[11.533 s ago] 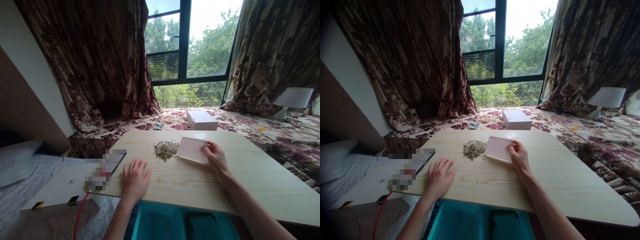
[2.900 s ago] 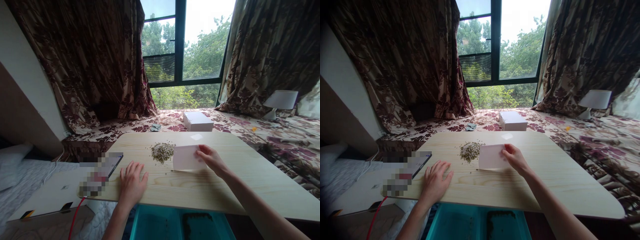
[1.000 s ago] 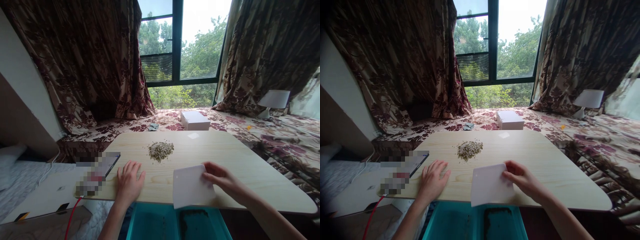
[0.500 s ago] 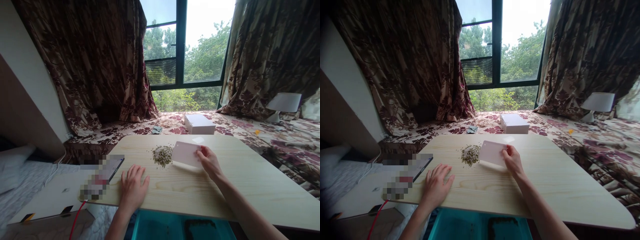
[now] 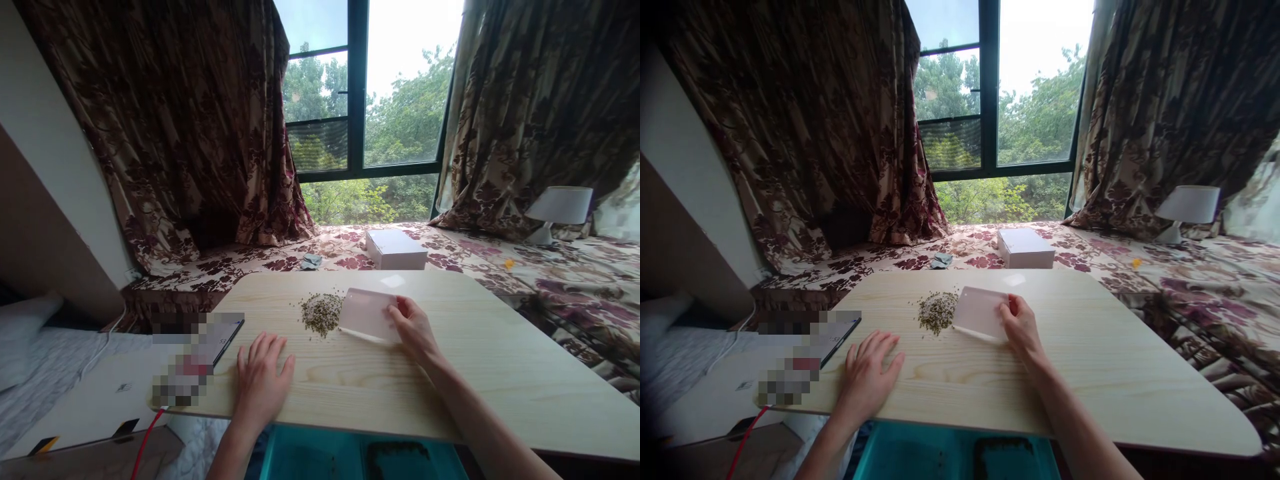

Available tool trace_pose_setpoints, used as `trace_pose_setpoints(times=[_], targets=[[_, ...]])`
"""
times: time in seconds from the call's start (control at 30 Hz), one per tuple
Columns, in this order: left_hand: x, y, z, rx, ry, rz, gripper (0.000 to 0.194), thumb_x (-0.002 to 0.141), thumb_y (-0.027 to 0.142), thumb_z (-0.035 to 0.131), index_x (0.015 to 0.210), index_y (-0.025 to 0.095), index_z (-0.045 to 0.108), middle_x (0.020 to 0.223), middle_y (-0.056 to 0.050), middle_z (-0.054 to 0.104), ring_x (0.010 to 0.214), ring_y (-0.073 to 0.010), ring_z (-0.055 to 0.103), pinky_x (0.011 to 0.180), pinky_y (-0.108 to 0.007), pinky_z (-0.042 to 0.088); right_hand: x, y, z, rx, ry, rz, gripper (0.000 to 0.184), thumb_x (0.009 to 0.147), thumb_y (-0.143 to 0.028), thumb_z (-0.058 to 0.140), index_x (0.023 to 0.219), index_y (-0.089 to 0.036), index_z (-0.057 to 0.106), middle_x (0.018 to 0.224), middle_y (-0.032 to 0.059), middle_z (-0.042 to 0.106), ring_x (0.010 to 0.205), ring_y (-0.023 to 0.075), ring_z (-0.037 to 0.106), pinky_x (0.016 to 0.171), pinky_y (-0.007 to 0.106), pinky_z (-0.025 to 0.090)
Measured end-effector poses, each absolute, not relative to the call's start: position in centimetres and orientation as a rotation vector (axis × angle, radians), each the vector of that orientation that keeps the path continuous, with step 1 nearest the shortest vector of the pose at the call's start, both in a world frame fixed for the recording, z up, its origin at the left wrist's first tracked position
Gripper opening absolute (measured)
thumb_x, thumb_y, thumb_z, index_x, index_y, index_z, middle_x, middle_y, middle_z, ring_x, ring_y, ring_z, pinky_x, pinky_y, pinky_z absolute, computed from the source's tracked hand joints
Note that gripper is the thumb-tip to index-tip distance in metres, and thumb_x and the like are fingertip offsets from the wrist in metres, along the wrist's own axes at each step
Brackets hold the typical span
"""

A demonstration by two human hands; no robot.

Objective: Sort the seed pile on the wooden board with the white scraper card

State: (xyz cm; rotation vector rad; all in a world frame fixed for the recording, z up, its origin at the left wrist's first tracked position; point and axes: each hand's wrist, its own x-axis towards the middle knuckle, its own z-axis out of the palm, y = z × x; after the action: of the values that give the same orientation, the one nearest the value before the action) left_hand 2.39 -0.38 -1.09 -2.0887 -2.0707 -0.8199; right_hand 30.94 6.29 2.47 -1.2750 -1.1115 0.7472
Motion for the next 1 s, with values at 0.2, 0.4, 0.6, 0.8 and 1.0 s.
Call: trace_pose_setpoints(times=[0.2,0.4,0.6,0.8,1.0], targets=[[2.4,-0.4,-0.9,-2.094,-2.107,-0.858,0.028,0.084,0.030,0.046,0.108,0.024,0.061,0.124,-0.008,0.059,0.126,-0.0247,0.040,0.109,-0.052,0.017,31.1,6.3,2.4,-1.303,-1.109,0.747,0.025,0.067,-0.032,0.056,0.088,-0.019,0.058,0.080,0.0054,0.068,0.068,0.0185,0.063,0.052,0.027,0.048],[2.2,-0.2,-0.6,-2.143,-2.161,-0.779,0.028,0.085,0.030,0.045,0.106,0.026,0.062,0.123,-0.007,0.059,0.119,-0.0234,0.047,0.106,-0.052,0.022,31.1,6.3,2.5,-1.274,-1.080,0.746,0.020,0.063,-0.027,0.059,0.081,-0.020,0.062,0.086,0.0065,0.071,0.074,0.0213,0.065,0.056,0.029,0.050],[1.3,0.3,0.1,-2.228,-2.148,-0.656,0.029,0.084,0.032,0.043,0.106,0.027,0.061,0.119,-0.005,0.061,0.113,-0.0225,0.052,0.104,-0.051,0.025,31.0,6.0,2.8,-1.248,-1.023,0.732,0.017,0.062,-0.025,0.057,0.077,-0.019,0.063,0.079,0.0054,0.070,0.074,0.0214,0.065,0.062,0.031,0.050],[1.5,0.7,0.0,-2.147,-2.138,-0.697,0.028,0.085,0.032,0.042,0.103,0.024,0.062,0.114,-0.006,0.063,0.109,-0.0213,0.054,0.100,-0.044,0.032,30.7,5.8,2.8,-1.252,-1.060,0.725,0.018,0.063,-0.026,0.057,0.079,-0.019,0.061,0.080,0.0049,0.070,0.074,0.0199,0.064,0.066,0.031,0.049],[1.9,0.0,-0.3,-2.140,-2.183,-0.637,0.034,0.087,0.032,0.041,0.116,0.025,0.056,0.125,-0.008,0.057,0.115,-0.0221,0.050,0.106,-0.050,0.024,30.6,5.7,2.8,-1.246,-1.080,0.740,0.017,0.065,-0.028,0.057,0.079,-0.019,0.060,0.080,0.0049,0.070,0.075,0.0198,0.064,0.064,0.030,0.050]])
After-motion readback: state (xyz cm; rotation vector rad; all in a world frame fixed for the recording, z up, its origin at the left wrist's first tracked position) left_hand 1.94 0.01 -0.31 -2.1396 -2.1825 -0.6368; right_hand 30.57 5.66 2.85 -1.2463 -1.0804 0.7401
